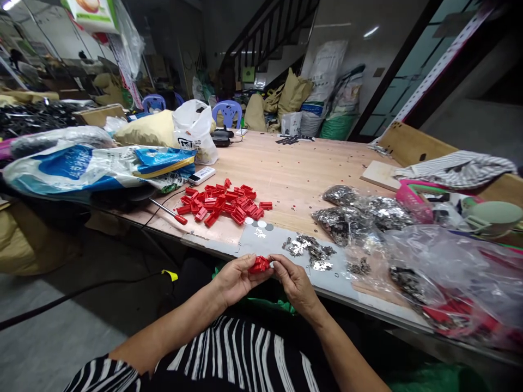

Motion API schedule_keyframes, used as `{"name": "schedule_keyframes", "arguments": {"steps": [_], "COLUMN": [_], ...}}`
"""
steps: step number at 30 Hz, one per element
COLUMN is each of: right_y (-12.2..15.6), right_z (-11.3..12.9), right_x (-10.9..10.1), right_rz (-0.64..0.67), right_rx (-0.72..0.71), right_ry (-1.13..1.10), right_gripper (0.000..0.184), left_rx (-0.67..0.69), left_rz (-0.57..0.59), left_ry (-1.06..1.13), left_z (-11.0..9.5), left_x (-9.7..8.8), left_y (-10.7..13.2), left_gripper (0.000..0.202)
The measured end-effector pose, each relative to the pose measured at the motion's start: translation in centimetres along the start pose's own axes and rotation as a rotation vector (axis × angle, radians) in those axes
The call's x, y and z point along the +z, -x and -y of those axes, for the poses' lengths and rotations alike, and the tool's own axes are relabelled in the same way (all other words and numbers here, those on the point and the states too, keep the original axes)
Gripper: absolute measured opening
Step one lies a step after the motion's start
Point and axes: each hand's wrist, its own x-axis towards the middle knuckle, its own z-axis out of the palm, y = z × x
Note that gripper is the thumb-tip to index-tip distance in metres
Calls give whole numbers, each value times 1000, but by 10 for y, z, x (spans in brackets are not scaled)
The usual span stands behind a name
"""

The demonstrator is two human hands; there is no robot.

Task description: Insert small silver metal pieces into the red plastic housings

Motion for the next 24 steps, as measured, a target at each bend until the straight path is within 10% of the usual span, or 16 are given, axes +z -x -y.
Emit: {"name": "schedule_keyframes", "arguments": {"steps": [4, 12, 24], "right_y": [2, -9, -54], "right_z": [-5, -27, -27], "right_x": [-4, -38, -40], "right_rz": [10, -212, 55], "right_rx": [78, 117, 126], "right_ry": [13, 563, 974], "right_gripper": [39, 18, 24], "left_rx": [22, 28, -73], "left_rz": [37, 104, 216], "left_ry": [-218, -1323, -1059], "left_z": [2, 17, -20], "left_x": [-11, -49, -32], "left_y": [1, -2, -14], "left_gripper": [20, 39, 38]}}
